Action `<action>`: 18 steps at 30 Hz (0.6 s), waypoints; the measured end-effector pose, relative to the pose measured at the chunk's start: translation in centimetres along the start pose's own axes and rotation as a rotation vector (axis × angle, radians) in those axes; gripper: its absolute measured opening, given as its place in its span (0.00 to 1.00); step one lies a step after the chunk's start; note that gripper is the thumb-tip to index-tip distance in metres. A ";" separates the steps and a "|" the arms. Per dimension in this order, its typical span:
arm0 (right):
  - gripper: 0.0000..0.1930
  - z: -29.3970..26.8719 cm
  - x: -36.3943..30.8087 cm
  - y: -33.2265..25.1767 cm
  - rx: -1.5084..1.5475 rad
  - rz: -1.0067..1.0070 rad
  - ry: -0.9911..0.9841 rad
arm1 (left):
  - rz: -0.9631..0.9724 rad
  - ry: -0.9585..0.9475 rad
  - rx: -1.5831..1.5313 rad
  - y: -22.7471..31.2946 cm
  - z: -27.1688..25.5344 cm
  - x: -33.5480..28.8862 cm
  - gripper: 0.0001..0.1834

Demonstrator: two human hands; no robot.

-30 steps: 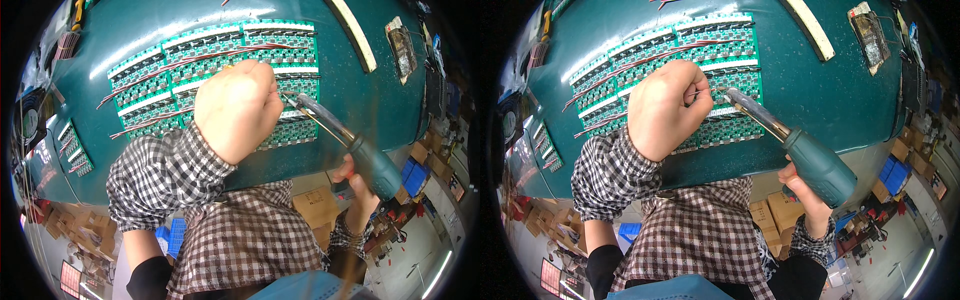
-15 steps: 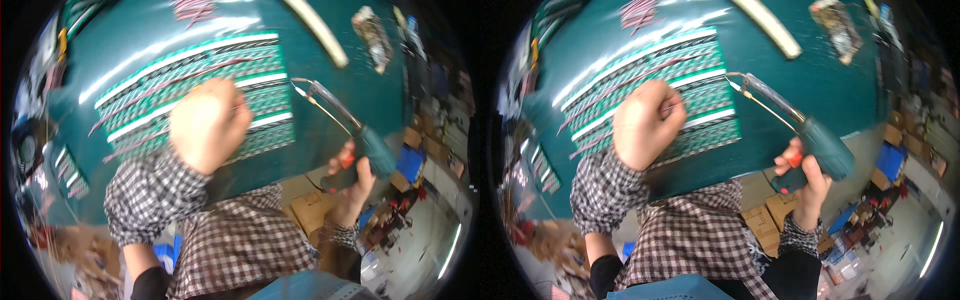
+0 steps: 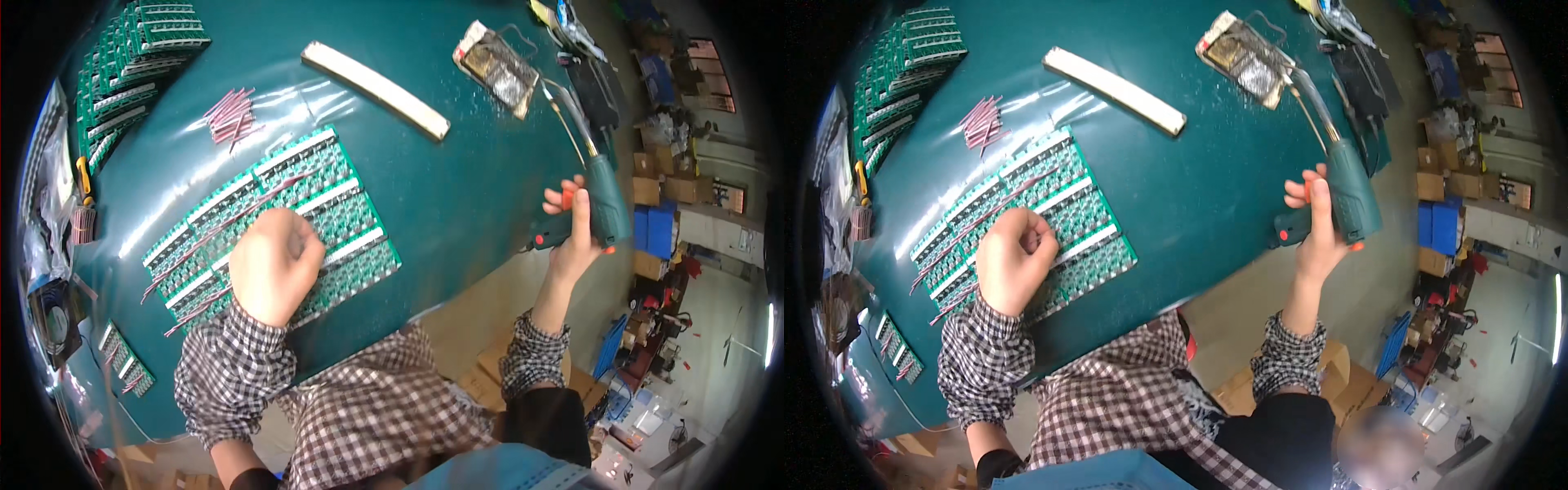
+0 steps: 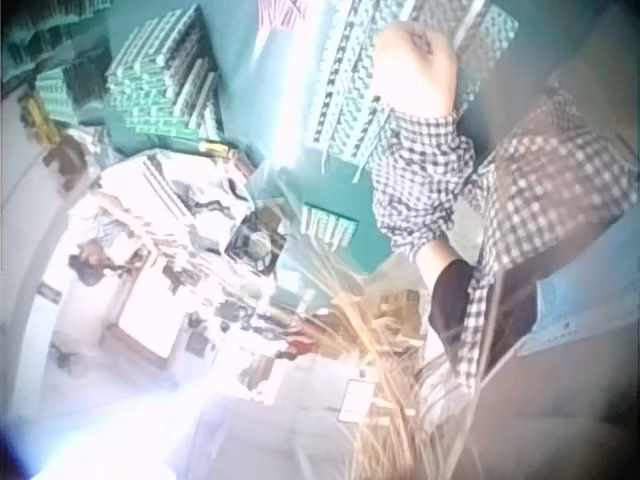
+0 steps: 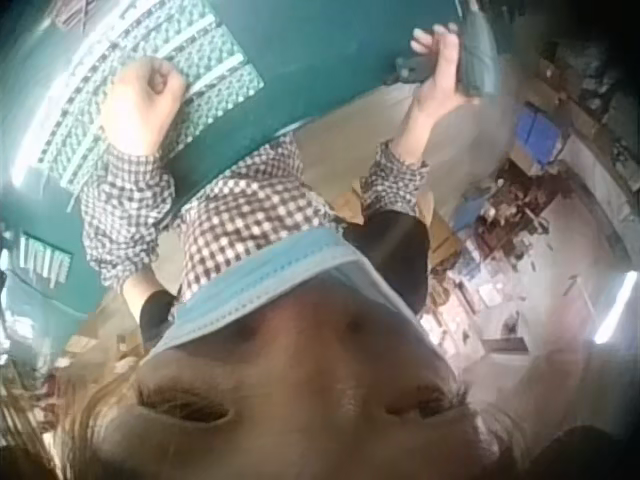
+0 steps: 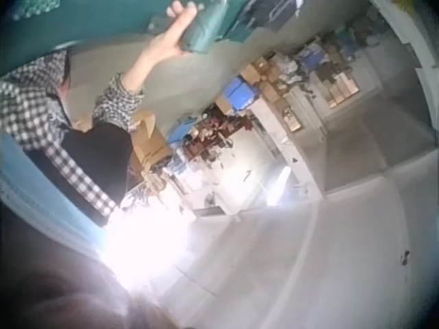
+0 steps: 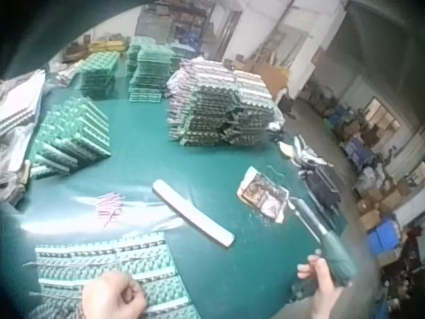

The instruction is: The person uses a soldering iron to attach red and white wires to green circuit boards. They repeatedly pick up wires, position them on the board, and apply the soldering iron to secure the connections. The person works on multiple boards, moving them around the table as they progress.

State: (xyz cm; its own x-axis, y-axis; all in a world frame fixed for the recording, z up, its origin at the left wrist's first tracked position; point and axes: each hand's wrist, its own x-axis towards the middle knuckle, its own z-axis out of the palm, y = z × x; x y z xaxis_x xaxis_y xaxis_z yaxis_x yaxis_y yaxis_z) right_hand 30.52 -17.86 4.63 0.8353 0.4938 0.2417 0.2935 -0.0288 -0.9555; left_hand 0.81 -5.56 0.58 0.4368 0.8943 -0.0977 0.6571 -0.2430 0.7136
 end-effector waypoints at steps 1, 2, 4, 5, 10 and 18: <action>0.15 0.1 -0.1 -0.6 -0.002 0.053 -0.062 | -0.006 -0.002 -0.010 -0.1 0.0 -0.1 0.03; 0.16 -0.4 -0.5 -0.5 0.098 0.142 -0.092 | 0.002 -0.005 -0.016 0.0 0.1 0.1 0.03; 0.18 -1.2 -1.7 -0.2 0.311 0.339 -0.196 | -0.003 0.008 -0.006 0.0 0.0 0.2 0.03; 0.20 -1.6 -2.4 0.0 0.341 0.386 -0.247 | 0.002 0.007 -0.005 0.0 0.1 0.1 0.03; 0.21 -1.2 -5.1 -0.6 0.654 0.557 -0.443 | 0.054 0.022 -0.022 -0.6 0.4 0.2 0.03; 0.22 0.3 -6.6 -1.7 0.676 0.673 -0.473 | 0.072 0.061 -0.027 -0.9 0.6 0.2 0.03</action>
State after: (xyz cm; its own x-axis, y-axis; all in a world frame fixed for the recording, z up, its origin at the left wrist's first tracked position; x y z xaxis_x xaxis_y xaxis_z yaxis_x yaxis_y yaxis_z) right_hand 24.35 -20.79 4.59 0.4208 0.8479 -0.3225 -0.6022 -0.0047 -0.7983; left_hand 0.72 -5.37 -0.46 0.4434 0.8963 -0.0032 0.6078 -0.2981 0.7360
